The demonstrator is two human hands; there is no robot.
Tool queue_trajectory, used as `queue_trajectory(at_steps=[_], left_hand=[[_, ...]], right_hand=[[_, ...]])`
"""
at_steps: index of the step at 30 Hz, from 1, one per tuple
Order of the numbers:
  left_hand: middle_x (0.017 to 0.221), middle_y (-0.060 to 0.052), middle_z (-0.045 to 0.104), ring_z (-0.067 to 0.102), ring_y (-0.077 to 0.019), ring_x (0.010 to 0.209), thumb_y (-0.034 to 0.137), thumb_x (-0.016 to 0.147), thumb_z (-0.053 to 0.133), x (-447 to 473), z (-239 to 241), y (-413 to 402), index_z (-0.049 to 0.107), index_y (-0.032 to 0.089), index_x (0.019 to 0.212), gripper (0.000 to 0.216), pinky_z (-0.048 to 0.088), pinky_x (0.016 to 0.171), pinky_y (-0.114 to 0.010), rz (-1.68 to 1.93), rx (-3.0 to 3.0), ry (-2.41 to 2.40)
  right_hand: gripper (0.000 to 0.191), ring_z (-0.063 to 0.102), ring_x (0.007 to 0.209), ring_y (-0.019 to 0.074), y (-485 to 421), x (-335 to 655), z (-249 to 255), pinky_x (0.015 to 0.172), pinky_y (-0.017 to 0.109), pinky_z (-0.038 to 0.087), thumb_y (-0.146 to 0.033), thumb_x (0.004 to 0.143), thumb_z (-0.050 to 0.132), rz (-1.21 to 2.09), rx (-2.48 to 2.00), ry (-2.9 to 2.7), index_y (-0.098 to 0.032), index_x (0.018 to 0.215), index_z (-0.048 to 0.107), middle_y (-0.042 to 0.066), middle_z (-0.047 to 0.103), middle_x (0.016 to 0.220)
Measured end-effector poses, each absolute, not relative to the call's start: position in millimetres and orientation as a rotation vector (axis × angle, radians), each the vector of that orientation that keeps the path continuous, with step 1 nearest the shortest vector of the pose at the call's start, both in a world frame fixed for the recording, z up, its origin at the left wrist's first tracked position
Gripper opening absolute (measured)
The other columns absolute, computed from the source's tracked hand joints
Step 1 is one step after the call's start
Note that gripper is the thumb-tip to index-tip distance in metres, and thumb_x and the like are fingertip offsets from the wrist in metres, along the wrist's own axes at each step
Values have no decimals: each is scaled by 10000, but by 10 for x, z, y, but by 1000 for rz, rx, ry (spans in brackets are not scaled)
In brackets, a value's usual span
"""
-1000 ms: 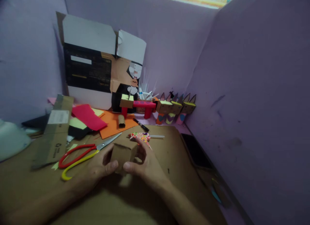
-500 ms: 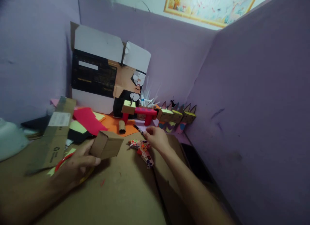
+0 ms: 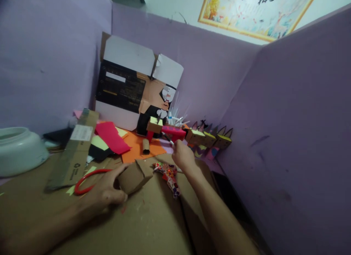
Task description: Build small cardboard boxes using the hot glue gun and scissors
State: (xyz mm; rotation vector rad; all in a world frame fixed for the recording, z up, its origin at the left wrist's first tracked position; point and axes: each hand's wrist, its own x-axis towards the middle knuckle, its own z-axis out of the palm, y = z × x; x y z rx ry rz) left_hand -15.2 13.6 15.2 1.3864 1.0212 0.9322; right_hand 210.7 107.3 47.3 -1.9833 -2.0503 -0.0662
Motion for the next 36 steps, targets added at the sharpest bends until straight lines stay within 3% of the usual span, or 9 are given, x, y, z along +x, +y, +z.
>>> queue_trajectory(at_steps=[4, 7, 16, 22, 27, 31, 36], left_hand=[[1088, -52, 642, 610, -257, 947, 103, 503, 528, -86, 214, 87, 485, 186, 1224, 726, 505, 747, -327, 849, 1570, 1149], [1086, -29, 644, 602, -249, 976, 98, 532, 549, -33, 275, 65, 528, 217, 1207, 686, 495, 796, -331, 814, 1736, 1182], [1154, -50, 620, 589, -270, 1040, 145, 563, 561, -18, 219, 91, 506, 198, 1228, 670, 479, 868, -363, 746, 1922, 1341], [1238, -80, 564, 541, -293, 1114, 178, 566, 584, 9, 154, 113, 491, 194, 1234, 675, 446, 930, -409, 759, 1997, 1384], [1223, -74, 571, 541, -292, 1105, 183, 554, 584, 28, 171, 117, 505, 203, 1219, 670, 442, 933, -422, 766, 1961, 1380], [1226, -80, 572, 541, -300, 1100, 180, 551, 584, 32, 175, 96, 496, 196, 1230, 686, 440, 929, -433, 728, 1947, 1393], [1245, -75, 567, 516, -300, 1145, 171, 561, 571, 41, 204, 76, 501, 194, 1229, 672, 413, 966, -431, 718, 2002, 1388]], right_hand=[[240, 674, 722, 172, 239, 2457, 617, 647, 244, 512, -232, 909, 470, -72, -1549, -2030, -164, 1092, 609, 51, 710, 824], [217, 691, 753, 180, -227, 2670, 558, 608, 223, 510, -223, 863, 542, -39, -1199, -1996, -230, 1047, 657, 44, 737, 874], [214, 533, 500, 116, -425, 2605, 320, 470, 228, 366, -173, 885, 502, 76, -1274, -2088, -197, 1021, 665, 2, 595, 631], [173, 556, 590, 130, -495, 2542, 302, 535, 223, 380, -215, 875, 534, 135, -1288, -1944, -223, 1018, 632, -3, 610, 709], [197, 534, 747, 153, -406, 2493, 239, 633, 223, 408, -369, 906, 487, 345, -1148, -1620, -246, 835, 623, 0, 533, 818], [165, 490, 692, 145, -305, 2450, 127, 618, 233, 390, -400, 888, 529, 499, -1113, -1418, -264, 906, 620, -13, 507, 752], [196, 536, 783, 173, -322, 2359, 124, 682, 265, 431, -385, 905, 492, 579, -1066, -1489, -251, 881, 633, 14, 571, 836]])
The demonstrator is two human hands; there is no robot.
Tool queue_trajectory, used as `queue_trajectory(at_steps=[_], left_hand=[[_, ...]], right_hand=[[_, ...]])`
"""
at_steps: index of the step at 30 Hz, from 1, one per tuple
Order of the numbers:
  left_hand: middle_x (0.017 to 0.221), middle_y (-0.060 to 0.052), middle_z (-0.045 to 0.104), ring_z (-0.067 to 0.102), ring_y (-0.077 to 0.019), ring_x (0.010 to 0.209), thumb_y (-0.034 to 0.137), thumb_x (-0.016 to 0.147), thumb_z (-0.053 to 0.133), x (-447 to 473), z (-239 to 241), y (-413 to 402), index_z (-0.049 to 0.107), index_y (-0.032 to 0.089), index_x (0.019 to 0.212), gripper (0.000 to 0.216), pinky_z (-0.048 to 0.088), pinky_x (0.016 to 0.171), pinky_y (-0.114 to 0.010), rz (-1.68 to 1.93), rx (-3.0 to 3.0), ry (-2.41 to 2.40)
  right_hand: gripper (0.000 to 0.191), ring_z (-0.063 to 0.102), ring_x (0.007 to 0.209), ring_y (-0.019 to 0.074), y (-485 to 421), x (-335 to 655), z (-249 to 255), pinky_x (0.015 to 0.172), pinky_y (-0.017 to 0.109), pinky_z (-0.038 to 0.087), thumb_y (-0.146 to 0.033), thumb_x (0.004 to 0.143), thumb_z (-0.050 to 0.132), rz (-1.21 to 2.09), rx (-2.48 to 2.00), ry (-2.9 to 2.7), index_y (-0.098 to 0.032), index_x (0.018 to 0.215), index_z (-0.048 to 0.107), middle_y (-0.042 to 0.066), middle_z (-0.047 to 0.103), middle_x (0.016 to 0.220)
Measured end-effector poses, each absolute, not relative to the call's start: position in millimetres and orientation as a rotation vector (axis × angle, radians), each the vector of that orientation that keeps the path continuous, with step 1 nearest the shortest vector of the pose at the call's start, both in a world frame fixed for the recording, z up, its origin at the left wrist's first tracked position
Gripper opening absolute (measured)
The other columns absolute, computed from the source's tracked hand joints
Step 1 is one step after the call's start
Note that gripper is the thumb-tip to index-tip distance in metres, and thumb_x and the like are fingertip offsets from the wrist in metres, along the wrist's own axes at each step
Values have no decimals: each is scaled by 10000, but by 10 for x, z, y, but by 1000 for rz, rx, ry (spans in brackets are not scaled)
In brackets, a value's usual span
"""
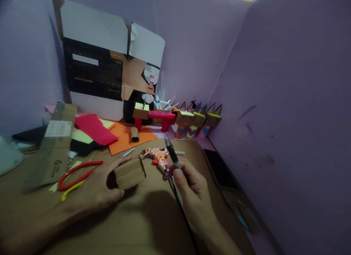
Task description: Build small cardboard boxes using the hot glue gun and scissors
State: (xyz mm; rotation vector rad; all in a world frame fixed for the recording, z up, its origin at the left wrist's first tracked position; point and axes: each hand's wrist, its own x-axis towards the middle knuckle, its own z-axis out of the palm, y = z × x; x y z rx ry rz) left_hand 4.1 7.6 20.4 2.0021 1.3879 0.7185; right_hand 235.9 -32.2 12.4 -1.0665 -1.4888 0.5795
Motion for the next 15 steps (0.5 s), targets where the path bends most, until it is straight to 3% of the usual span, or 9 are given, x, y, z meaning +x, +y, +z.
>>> queue_trajectory(at_steps=[7, 12, 15], left_hand=[[1239, -70, 571, 533, -286, 1118, 169, 564, 575, 42, 207, 75, 493, 194, 1234, 675, 433, 944, -411, 732, 2018, 1373], [1254, -55, 553, 525, -274, 1133, 174, 583, 576, 22, 142, 75, 483, 225, 1235, 660, 439, 937, -384, 772, 2129, 1366], [1250, -65, 552, 523, -277, 1137, 182, 596, 578, 4, 135, 84, 484, 216, 1229, 641, 441, 934, -381, 761, 2163, 1387]], right_hand=[[180, 508, 644, 140, -347, 2344, 195, 551, 224, 392, -339, 903, 496, 392, -1152, -1516, -261, 870, 655, -12, 527, 729], [320, 544, 682, 147, -358, 2365, 187, 592, 242, 409, -207, 902, 472, 342, -1158, -1904, -246, 1194, 597, 12, 558, 768], [342, 549, 653, 137, -385, 2413, 200, 562, 236, 399, -187, 902, 469, 262, -1210, -2047, -240, 1211, 604, 24, 573, 777]])
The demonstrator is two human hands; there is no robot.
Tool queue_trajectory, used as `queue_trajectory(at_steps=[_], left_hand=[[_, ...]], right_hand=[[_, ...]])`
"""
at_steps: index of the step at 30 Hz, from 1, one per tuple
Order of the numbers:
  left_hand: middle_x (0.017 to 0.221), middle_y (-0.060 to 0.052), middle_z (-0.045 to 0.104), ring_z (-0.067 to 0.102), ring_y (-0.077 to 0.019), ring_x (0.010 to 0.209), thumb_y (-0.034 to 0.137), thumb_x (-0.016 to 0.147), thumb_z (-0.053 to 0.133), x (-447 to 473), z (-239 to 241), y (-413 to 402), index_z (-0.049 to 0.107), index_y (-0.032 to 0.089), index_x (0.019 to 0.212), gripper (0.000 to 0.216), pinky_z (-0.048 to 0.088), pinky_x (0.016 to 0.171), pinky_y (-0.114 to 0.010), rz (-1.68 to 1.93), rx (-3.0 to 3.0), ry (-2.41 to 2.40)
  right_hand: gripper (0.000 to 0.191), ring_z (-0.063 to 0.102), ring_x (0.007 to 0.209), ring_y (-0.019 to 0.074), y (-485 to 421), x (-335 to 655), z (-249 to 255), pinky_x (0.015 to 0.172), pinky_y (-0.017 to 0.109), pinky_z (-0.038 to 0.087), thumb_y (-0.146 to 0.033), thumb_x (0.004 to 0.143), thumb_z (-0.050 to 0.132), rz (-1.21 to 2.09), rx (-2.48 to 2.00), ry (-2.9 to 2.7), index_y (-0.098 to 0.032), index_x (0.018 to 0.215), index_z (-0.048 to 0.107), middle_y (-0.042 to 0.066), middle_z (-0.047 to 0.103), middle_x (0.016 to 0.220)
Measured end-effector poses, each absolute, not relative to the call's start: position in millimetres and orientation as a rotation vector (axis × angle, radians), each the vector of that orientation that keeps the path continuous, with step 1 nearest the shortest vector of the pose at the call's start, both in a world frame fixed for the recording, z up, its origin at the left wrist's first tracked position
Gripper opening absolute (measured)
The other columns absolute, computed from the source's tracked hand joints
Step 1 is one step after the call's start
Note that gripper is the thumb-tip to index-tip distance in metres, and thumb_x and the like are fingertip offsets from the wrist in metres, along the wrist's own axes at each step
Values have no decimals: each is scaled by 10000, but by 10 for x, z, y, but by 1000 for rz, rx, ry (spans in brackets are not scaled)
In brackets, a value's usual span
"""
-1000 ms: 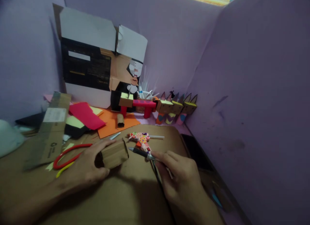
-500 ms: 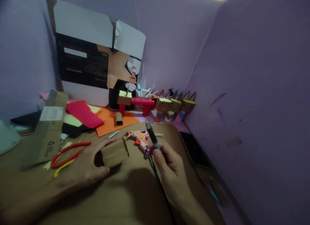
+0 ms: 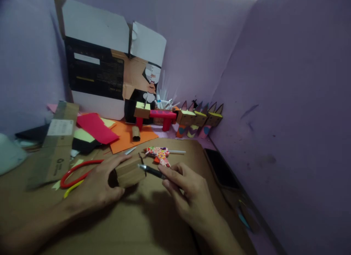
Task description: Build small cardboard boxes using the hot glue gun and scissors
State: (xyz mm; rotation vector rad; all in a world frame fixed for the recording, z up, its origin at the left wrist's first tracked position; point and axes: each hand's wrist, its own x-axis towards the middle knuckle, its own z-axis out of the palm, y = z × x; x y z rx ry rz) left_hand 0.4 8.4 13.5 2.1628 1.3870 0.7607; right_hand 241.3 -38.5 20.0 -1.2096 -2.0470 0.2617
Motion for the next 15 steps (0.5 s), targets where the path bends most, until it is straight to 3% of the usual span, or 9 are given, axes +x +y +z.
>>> queue_trajectory(at_steps=[7, 15], left_hand=[[1256, -78, 540, 514, -278, 1140, 188, 590, 564, 4, 134, 110, 469, 186, 1252, 670, 426, 955, -404, 739, 2149, 1421], [1206, -49, 573, 542, -275, 1099, 187, 596, 570, 37, 137, 84, 492, 233, 1220, 630, 457, 899, -390, 741, 2176, 1466]], right_hand=[[253, 613, 655, 139, -405, 2460, 229, 539, 226, 405, -217, 890, 526, -107, -1321, -2093, -240, 1077, 694, 41, 662, 791], [223, 640, 581, 128, -435, 2374, 216, 476, 225, 359, -235, 893, 522, -549, -1334, -2081, -241, 938, 740, 29, 718, 756]])
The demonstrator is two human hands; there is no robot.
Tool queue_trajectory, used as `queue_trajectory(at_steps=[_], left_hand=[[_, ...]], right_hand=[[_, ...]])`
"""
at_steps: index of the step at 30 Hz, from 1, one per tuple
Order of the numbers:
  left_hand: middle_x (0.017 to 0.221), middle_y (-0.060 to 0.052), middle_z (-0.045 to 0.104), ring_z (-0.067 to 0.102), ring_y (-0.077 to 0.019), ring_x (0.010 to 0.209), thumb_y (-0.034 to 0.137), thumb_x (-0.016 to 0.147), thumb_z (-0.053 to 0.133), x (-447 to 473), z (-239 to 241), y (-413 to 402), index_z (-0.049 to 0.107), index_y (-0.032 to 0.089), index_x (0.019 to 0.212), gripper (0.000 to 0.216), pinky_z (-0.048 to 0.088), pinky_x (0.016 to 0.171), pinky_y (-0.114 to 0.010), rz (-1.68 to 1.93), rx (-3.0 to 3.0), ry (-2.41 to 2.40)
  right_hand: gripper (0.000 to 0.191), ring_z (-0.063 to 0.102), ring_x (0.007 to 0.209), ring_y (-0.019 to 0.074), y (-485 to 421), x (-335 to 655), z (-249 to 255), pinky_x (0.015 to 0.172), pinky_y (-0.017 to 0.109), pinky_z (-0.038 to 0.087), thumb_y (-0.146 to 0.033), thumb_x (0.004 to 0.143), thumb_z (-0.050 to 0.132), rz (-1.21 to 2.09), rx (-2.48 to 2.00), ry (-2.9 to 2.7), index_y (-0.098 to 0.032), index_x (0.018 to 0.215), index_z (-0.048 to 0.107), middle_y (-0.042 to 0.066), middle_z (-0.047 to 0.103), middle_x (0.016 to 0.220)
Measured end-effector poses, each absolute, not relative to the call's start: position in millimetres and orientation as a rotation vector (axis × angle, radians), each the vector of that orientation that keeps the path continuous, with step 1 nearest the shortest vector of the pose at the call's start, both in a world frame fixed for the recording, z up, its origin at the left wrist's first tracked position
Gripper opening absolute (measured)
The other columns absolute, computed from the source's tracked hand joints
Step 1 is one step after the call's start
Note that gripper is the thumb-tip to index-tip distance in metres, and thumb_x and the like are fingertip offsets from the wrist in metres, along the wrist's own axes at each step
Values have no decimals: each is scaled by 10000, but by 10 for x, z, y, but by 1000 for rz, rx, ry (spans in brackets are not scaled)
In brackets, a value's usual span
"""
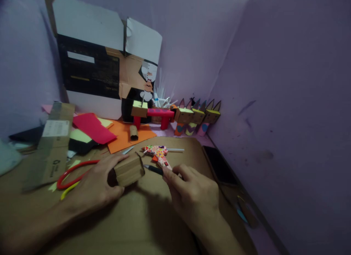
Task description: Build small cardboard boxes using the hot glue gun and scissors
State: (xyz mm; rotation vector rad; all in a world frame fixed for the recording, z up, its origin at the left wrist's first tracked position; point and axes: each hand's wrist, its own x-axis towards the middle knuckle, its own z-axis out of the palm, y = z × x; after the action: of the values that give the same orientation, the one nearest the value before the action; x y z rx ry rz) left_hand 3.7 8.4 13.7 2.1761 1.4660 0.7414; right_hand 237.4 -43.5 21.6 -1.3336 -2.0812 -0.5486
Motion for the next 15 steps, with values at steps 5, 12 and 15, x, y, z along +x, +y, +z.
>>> queue_trajectory(at_steps=[5, 12, 15], left_hand=[[1232, -78, 562, 521, -290, 1123, 230, 624, 571, 80, 140, 68, 485, 192, 1239, 623, 446, 924, -421, 719, 2211, 1571], [1251, -80, 556, 519, -287, 1130, 254, 639, 570, 106, 144, 63, 477, 191, 1257, 627, 438, 947, -428, 704, 2213, 1626], [1268, -77, 548, 515, -288, 1139, 260, 637, 571, 111, 138, 55, 477, 196, 1260, 633, 435, 955, -427, 693, 2223, 1633]], right_hand=[[182, 625, 545, 118, -423, 2333, 188, 456, 242, 304, -194, 853, 574, -650, -1304, -2071, -245, 909, 740, 0, 719, 720], [197, 620, 573, 126, -428, 2296, 135, 472, 264, 282, -187, 858, 553, -702, -1361, -2078, -251, 929, 726, -7, 719, 735], [183, 609, 561, 130, -432, 2281, 128, 468, 275, 262, -195, 859, 557, -725, -1383, -2068, -260, 908, 721, -15, 715, 718]])
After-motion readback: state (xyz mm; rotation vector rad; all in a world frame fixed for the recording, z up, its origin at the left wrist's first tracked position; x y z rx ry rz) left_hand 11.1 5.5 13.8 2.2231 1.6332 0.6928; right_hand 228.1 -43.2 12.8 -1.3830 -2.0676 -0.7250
